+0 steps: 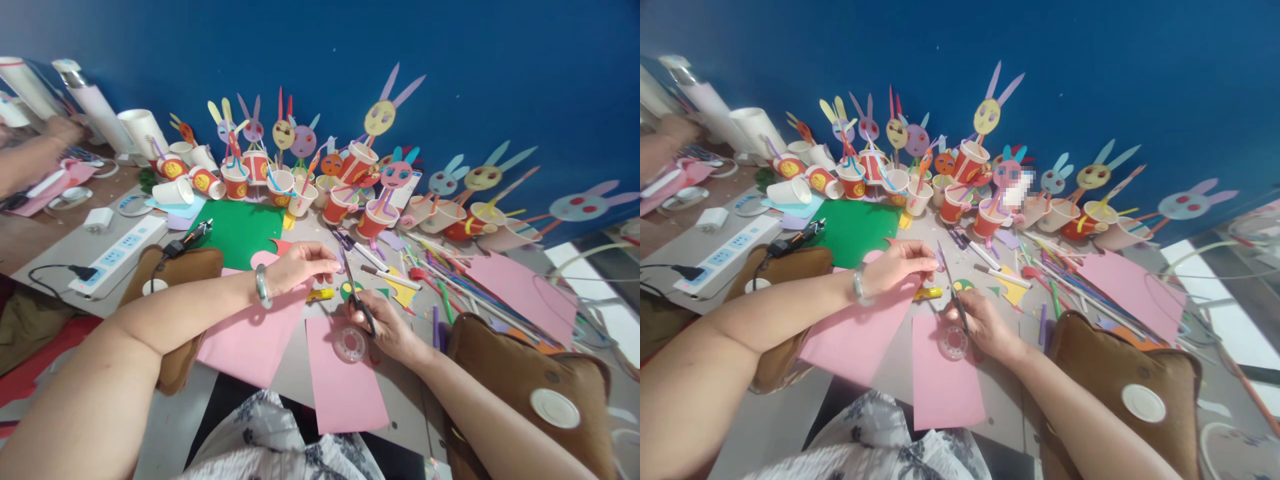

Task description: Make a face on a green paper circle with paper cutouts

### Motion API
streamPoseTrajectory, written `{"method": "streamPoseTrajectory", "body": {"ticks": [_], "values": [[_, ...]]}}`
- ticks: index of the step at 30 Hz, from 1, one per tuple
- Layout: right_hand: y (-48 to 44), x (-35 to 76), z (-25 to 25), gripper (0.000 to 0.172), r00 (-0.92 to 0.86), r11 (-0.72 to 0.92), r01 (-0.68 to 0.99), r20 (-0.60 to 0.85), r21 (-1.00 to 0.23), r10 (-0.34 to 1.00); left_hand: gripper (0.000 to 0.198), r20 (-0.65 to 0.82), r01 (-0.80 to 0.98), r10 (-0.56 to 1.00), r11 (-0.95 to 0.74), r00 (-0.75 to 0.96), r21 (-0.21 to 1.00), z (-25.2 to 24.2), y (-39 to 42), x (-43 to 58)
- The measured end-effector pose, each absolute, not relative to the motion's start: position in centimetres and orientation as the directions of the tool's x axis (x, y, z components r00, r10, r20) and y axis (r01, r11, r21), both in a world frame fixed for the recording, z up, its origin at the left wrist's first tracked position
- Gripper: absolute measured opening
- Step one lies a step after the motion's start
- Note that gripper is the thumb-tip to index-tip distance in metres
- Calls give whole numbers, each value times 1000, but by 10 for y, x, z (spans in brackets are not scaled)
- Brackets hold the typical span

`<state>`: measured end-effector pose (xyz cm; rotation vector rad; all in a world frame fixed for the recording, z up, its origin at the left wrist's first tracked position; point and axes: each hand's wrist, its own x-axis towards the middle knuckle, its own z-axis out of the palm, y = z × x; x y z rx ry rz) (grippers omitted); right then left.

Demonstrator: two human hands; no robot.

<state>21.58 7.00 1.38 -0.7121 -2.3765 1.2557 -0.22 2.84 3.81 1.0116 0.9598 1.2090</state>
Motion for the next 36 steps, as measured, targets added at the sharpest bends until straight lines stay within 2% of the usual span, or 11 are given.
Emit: {"method": "streamPoseTrajectory", "body": {"ticks": [19,27,30,36], "values": [[73,217,16,60,-826,516,241,105,-822,553,20,-24,-245,993,51,113,968,39,28,-6],[76,221,9,55,-746,426,262,99,-866,659,21,-31,-251,993,58,110,966,38,29,-6],[76,222,9,47,-697,351,252,83,-902,713,28,-71,-260,982,116,177,959,37,27,-5],[74,223,15,29,-638,182,121,64,-976,767,39,-189,-173,867,297,462,939,37,24,1]]}}
